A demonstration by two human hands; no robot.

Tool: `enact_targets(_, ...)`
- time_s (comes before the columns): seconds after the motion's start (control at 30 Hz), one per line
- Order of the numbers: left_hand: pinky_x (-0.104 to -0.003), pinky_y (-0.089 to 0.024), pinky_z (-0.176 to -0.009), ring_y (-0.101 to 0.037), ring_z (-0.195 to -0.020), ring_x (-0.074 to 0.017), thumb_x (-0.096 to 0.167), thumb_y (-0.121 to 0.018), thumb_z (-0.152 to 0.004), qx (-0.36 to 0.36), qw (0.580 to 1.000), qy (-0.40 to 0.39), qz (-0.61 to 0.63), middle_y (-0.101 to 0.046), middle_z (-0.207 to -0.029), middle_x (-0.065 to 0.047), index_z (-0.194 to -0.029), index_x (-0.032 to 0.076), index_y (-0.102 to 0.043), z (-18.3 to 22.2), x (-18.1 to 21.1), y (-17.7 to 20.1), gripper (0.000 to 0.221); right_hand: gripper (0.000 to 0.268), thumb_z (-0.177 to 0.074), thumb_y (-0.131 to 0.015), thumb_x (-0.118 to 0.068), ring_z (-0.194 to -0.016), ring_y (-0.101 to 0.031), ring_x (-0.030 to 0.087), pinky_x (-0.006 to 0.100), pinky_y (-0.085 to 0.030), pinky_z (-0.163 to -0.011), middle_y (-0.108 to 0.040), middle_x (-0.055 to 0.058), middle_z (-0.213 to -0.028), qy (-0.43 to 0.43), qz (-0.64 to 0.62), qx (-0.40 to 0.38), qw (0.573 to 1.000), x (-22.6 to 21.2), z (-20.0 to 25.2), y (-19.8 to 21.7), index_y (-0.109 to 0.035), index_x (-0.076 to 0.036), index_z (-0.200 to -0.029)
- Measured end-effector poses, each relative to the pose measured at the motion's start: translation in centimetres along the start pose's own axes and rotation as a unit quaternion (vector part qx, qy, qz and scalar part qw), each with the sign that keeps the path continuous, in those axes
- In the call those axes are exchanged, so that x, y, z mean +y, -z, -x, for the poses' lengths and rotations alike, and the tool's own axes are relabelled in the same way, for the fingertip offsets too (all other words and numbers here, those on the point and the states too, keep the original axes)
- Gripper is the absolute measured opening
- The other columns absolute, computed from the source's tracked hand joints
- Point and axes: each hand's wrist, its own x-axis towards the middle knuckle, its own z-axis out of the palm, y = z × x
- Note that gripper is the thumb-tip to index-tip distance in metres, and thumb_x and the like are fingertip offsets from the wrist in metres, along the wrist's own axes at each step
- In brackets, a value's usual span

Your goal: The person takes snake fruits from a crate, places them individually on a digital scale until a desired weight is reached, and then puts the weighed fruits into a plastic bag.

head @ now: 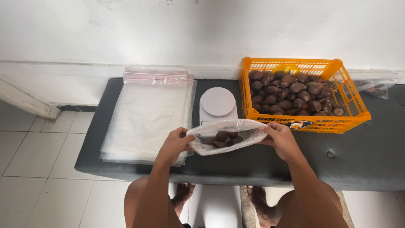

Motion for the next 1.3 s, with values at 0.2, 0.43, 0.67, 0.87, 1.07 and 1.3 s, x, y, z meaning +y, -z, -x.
enact_targets(0.2,-0.042,-0.053,-0.103,-0.066,-0.109,-0.0291,0.017,-0.071,-0.095,-0.108,0.985,-0.033,0.131,-0.064,-0.108,-0.017,-0.120,-0.004,-0.067,1.1,0.8,-0.9,0.033,0.015,-0.095,-0.062,-0.011,-0.085,-0.073,0.021,0.035,-0.058,-0.078,-0.070,0.011,-0.090,0.044,-0.167,-0.157,0.972,0.7,0.1,0.3,-0.063,0.002,-0.102)
enact_targets(0.43,-0.039,-0.056,-0.087,-0.062,-0.098,-0.0296,0.013,-0.079,-0.089,-0.094,0.989,-0.063,0.091,-0.059,-0.101,-0.017,-0.120,-0.003,-0.069,0.7,0.7,-2.3,0.036,0.017,-0.085,-0.073,0.004,-0.072,-0.068,0.022,0.036,-0.063,-0.064,-0.057,0.008,-0.079,0.059,-0.146,-0.117,0.981,1.7,-1.0,0.3,-0.067,0.004,-0.102)
enact_targets(0.67,-0.034,-0.053,-0.065,-0.063,-0.068,-0.0186,0.007,-0.072,-0.088,0.039,0.987,-0.150,-0.044,-0.056,-0.077,-0.006,-0.097,0.007,-0.072,-0.7,-0.7,-2.5,0.009,0.018,-0.081,-0.078,0.005,-0.059,-0.062,0.018,0.031,-0.059,-0.052,-0.052,0.009,-0.066,0.182,0.089,0.057,0.978,4.2,-3.2,3.1,-0.074,-0.005,-0.096)
enact_targets(0.87,-0.032,-0.047,-0.053,-0.056,-0.054,-0.0182,-0.006,-0.064,-0.078,0.218,0.907,-0.331,-0.144,-0.051,-0.060,-0.008,-0.082,0.004,-0.070,-0.7,0.3,-2.6,0.013,0.020,-0.080,-0.073,0.011,-0.050,-0.061,0.019,0.027,-0.051,-0.048,-0.057,0.009,-0.058,0.297,0.293,0.200,0.886,2.8,-1.8,3.7,-0.074,-0.004,-0.094)
enact_targets(1.07,-0.031,-0.048,-0.055,-0.068,-0.060,-0.0215,0.009,-0.063,-0.083,0.174,0.952,-0.211,-0.139,-0.065,-0.062,-0.011,-0.084,0.006,-0.073,0.3,1.9,-2.4,0.011,0.016,-0.086,-0.070,0.006,-0.066,-0.072,0.024,0.032,-0.062,-0.061,-0.069,0.017,-0.080,0.154,0.228,0.171,0.946,-0.3,0.1,2.2,-0.073,0.000,-0.100)
enact_targets(1.3,-0.041,-0.065,-0.069,-0.075,-0.067,-0.0272,0.011,-0.064,-0.089,-0.061,0.971,-0.109,0.203,-0.066,-0.076,-0.017,-0.092,-0.005,-0.061,-1.0,0.6,-1.3,0.017,0.029,-0.086,-0.065,-0.009,-0.078,-0.077,0.032,0.045,-0.066,-0.072,-0.068,0.022,-0.089,0.056,-0.157,-0.077,0.983,2.1,-2.2,5.1,-0.056,0.009,-0.106)
